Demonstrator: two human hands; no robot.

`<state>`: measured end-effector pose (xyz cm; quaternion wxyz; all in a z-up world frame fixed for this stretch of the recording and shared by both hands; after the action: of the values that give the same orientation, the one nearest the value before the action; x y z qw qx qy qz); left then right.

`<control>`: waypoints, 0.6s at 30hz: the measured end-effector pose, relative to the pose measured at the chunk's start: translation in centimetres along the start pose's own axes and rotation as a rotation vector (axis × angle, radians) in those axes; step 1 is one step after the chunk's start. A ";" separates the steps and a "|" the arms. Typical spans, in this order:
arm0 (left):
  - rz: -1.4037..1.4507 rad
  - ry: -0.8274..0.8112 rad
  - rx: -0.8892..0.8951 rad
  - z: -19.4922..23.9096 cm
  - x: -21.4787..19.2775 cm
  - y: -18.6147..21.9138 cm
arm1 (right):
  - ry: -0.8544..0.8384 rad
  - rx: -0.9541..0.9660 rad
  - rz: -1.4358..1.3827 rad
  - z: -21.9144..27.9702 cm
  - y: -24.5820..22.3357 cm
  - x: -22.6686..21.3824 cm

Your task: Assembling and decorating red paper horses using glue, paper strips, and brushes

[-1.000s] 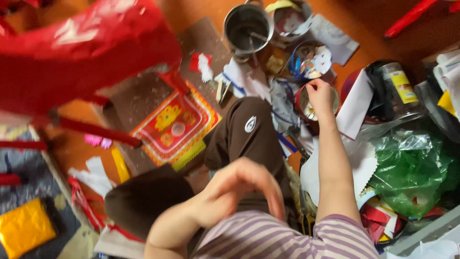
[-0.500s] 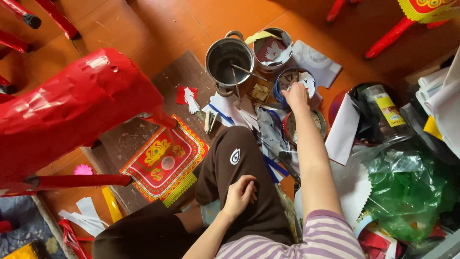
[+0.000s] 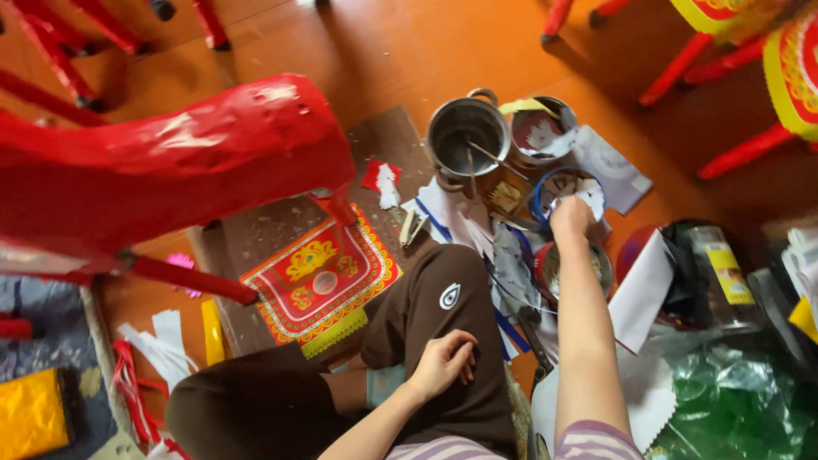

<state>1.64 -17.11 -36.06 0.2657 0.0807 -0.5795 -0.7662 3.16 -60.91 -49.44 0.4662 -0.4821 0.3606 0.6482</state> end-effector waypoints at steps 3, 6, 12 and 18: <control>0.027 -0.015 0.012 0.1 0.0 -0.1 | 0.035 -0.133 0.010 -0.9 0.4 1.5; -0.011 -0.007 -0.001 0.2 -0.1 0.5 | -0.221 0.191 0.030 2.7 0.1 -3.9; 0.035 -0.016 0.048 0.0 -0.2 -0.3 | 0.292 -0.133 0.005 2.9 -0.8 -8.7; 0.095 -0.012 0.195 0.0 -0.4 -0.5 | 0.200 0.064 -0.232 1.4 2.5 -6.2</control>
<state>1.79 -16.84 -36.64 0.2891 0.0741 -0.6560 -0.6933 0.99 -62.00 -43.08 0.5148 -0.5676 0.3678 0.5268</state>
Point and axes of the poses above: each hand's wrist, its own z-axis away from the middle knuckle, its own x-axis out of the palm, y = z × x, the point moved 8 cm from there along -z, towards the middle knuckle, and after that the axes turned 4 degrees about x, right-handed, at the moved point
